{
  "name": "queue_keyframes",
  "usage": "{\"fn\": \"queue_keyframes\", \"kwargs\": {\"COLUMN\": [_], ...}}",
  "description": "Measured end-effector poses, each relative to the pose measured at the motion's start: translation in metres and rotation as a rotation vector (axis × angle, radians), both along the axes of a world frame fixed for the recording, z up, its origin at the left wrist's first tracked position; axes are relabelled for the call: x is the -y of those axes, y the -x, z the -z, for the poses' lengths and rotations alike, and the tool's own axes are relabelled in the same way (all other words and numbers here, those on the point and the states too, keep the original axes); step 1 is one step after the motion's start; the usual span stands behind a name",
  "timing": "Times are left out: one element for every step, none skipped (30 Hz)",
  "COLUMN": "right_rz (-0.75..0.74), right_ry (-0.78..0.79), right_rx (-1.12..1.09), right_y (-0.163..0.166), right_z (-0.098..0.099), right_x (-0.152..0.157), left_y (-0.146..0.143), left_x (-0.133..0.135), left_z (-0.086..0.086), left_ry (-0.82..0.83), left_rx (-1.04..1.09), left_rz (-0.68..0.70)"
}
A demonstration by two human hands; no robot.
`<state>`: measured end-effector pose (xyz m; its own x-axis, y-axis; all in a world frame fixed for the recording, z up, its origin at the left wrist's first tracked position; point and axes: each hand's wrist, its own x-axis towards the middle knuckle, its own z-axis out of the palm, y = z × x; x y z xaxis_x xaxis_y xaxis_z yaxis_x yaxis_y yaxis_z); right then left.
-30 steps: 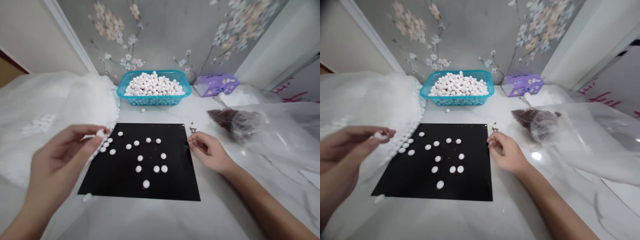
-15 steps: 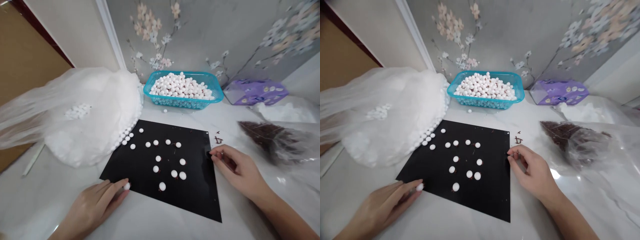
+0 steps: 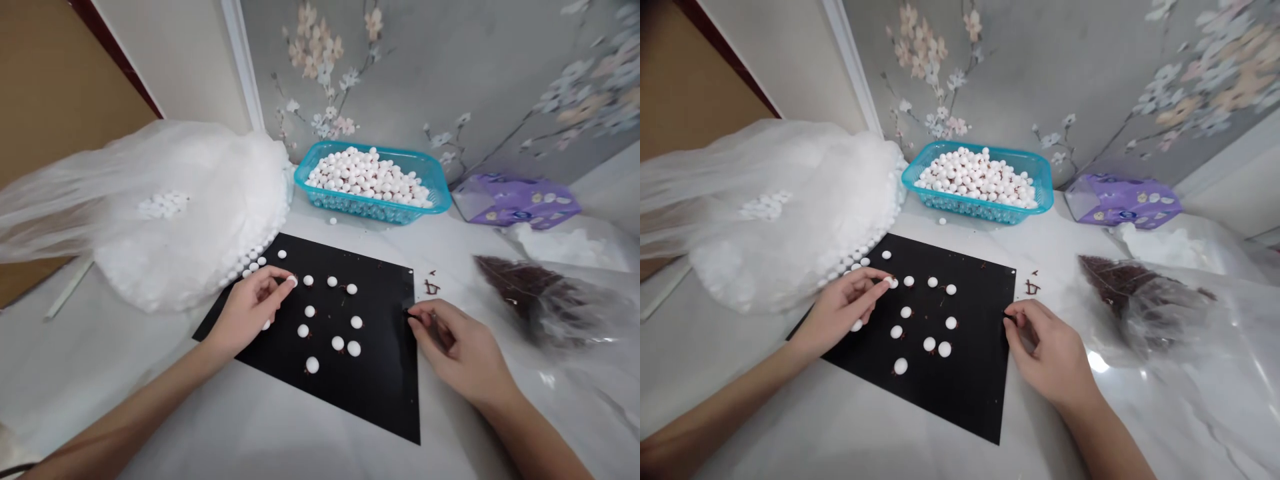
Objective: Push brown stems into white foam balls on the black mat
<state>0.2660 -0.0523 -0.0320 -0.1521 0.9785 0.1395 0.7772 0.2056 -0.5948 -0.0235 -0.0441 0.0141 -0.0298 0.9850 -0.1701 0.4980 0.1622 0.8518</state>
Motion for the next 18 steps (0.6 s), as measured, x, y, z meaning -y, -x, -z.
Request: {"fn": "queue_keyframes", "kwargs": {"right_rz": [0.001, 0.0, -0.003, -0.007, -0.009, -0.008, -0.005, -0.004, -0.008, -0.015, -0.022, -0.031, -0.036, -0.038, -0.04, -0.042, -0.046, -0.05], "right_ry": [-0.005, -0.012, -0.02, -0.027, -0.032, -0.029, -0.023, -0.017, -0.01, -0.004, -0.002, 0.001, 0.005, 0.012, 0.016, 0.017, 0.018, 0.017], "right_rx": [-0.002, -0.007, -0.014, -0.025, -0.043, -0.063, -0.088, -0.114, -0.139, -0.16, -0.178, -0.193, -0.203, -0.208, -0.212, -0.217, -0.221, -0.221], "right_y": [0.0, 0.001, 0.0, 0.0, -0.001, -0.001, -0.002, -0.002, -0.003, -0.003, -0.003, -0.003, -0.003, -0.003, -0.003, -0.003, -0.003, -0.002], "right_z": [0.0, 0.0, 0.0, 0.0, 0.0, 0.0, 0.0, 0.0, 0.0, 0.0, -0.001, -0.001, -0.002, -0.003, -0.003, -0.004, -0.005, -0.006], "right_x": [0.0, 0.0, 0.0, 0.0, -0.001, -0.001, -0.002, -0.002, -0.003, -0.003, -0.003, -0.004, -0.004, -0.005, -0.005, -0.005, -0.006, -0.006], "left_y": [-0.001, -0.002, -0.002, -0.002, -0.001, -0.001, 0.0, 0.001, 0.001, 0.002, 0.003, 0.004, 0.006, 0.008, 0.011, 0.014, 0.018, 0.022], "left_x": [-0.001, -0.002, -0.003, -0.003, -0.003, -0.003, -0.003, -0.002, -0.002, -0.001, 0.0, 0.002, 0.005, 0.008, 0.012, 0.016, 0.02, 0.024], "left_z": [0.003, 0.006, 0.008, 0.01, 0.011, 0.012, 0.012, 0.012, 0.012, 0.011, 0.011, 0.01, 0.009, 0.008, 0.007, 0.006, 0.006, 0.006], "left_ry": [-0.037, -0.065, -0.086, -0.098, -0.11, -0.122, -0.136, -0.153, -0.175, -0.198, -0.224, -0.246, -0.263, -0.272, -0.272, -0.266, -0.261, -0.259], "left_rx": [-0.033, -0.067, -0.099, -0.128, -0.154, -0.18, -0.21, -0.251, -0.301, -0.356, -0.413, -0.465, -0.504, -0.528, -0.539, -0.54, -0.536, -0.53], "left_rz": [0.029, 0.055, 0.079, 0.1, 0.114, 0.123, 0.132, 0.142, 0.152, 0.165, 0.174, 0.179, 0.181, 0.182, 0.189, 0.206, 0.227, 0.257]}}
